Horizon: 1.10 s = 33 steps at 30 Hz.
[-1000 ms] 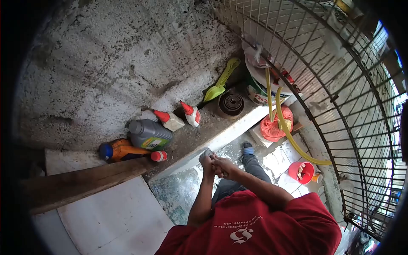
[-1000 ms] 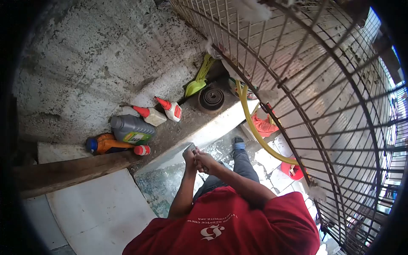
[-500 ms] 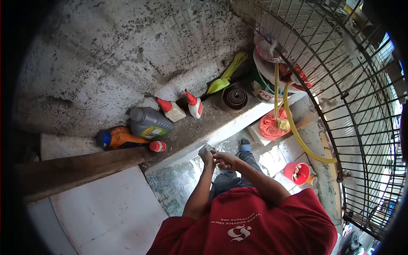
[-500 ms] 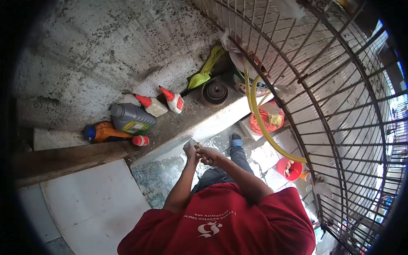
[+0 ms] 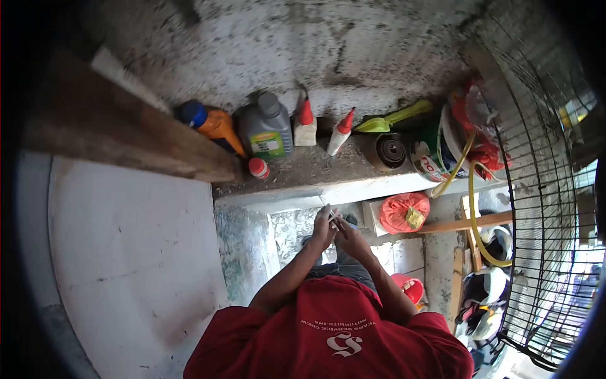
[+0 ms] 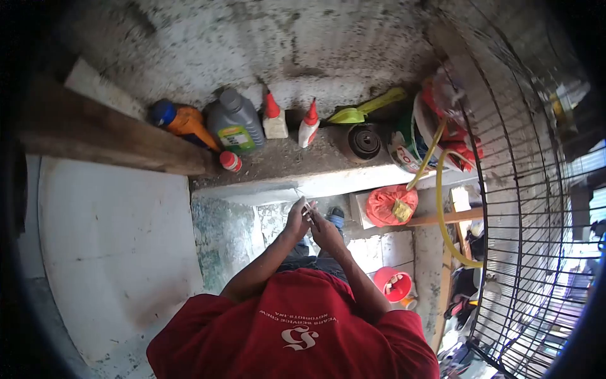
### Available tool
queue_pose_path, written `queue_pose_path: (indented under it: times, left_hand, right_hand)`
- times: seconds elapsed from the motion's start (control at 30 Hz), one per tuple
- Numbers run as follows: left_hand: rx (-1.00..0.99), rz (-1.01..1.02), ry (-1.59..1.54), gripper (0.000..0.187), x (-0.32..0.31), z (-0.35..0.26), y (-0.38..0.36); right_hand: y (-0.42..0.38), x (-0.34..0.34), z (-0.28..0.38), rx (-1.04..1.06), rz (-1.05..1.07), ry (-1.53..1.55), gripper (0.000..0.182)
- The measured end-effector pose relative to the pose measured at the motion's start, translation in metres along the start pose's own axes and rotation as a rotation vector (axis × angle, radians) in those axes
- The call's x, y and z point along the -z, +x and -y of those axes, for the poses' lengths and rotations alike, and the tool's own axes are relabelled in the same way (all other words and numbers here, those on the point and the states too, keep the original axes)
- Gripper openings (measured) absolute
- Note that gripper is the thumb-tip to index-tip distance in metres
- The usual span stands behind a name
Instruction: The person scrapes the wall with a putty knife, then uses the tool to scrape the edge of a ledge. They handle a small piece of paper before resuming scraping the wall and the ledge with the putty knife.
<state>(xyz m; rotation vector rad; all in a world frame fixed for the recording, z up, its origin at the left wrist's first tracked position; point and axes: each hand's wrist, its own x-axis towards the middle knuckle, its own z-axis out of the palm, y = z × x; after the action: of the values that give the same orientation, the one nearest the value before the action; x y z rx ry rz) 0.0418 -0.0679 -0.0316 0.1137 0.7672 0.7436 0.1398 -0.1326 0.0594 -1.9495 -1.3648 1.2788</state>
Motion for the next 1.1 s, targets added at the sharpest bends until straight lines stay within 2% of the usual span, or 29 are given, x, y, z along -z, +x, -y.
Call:
queue_pose_path:
  times: [0.03,0.13,0.17,0.27,0.3,0.4,0.43,0.53,0.57,0.6,0.67,0.77,0.87,0.9,0.97,1.0,1.1]
  left_hand:
    - [0.163,0.028,-0.234,0.033,0.006,-0.002,0.001]
    - [0.066,-0.065,-0.48,0.043,0.002,-0.007,-0.003]
    - [0.035,-0.099,-0.488,0.052,0.002,-0.006,-0.002]
    - [0.042,-0.062,-0.512,0.058,-0.014,-0.012,-0.008]
    - [0.042,0.02,-0.529,0.06,-0.003,-0.006,0.002]
    - [-0.141,-0.068,-0.468,0.057,0.011,0.008,0.03]
    - [-0.158,-0.161,-0.5,0.054,0.019,0.014,0.044]
    - [-0.128,-0.121,-0.594,0.052,0.02,0.015,0.043]
    - [-0.214,-0.008,-0.565,0.047,0.019,0.016,0.037]
    - [-0.25,-0.06,-0.599,0.039,0.009,0.013,0.027]
    - [-0.335,0.141,-0.633,0.033,0.01,0.018,0.029]
    - [-0.212,0.265,-1.121,0.03,0.01,0.012,0.037]
    - [-0.136,0.635,-1.342,0.031,0.01,0.021,0.045]
    - [-0.105,0.678,-1.441,0.033,0.007,0.021,0.046]
    - [-0.17,0.722,-1.433,0.032,0.002,0.022,0.048]
    - [-0.201,0.742,-1.429,0.032,0.0,0.024,0.05]
    - [-0.136,1.037,-1.524,0.04,-0.004,0.032,0.065]
  right_hand:
    - [0.002,0.005,0.007,0.044,0.007,0.033,0.041]
    - [0.013,0.011,0.014,0.125,0.06,-0.055,0.038]
    - [0.019,0.007,0.007,0.158,0.036,-0.08,0.035]
    - [0.012,0.023,0.056,0.098,0.085,-0.249,0.034]
    - [0.016,0.017,0.044,0.215,0.005,-0.179,0.032]
    - [0.043,0.009,0.024,0.228,0.05,-0.197,0.029]
    - [0.056,0.004,0.013,0.248,0.101,-0.175,0.03]
    - [0.06,0.006,0.022,0.238,0.144,-0.261,0.03]
    - [0.061,0.006,0.013,0.282,0.127,-0.204,0.03]
    - [0.06,0.008,0.012,0.319,0.167,-0.134,0.033]
    - [0.042,0.02,0.028,-0.061,0.345,-0.016,0.039]
    - [0.038,0.016,0.023,-0.355,0.463,0.513,0.047]
    - [0.04,0.019,0.023,-0.517,0.57,0.948,0.049]
    - [0.039,0.018,0.021,-0.518,0.504,0.914,0.051]
    - [0.037,0.016,0.009,-0.272,0.466,0.721,0.049]
    - [0.035,0.016,0.015,-0.304,0.459,0.793,0.046]
    - [0.032,0.014,0.027,-0.366,0.4,0.844,0.041]
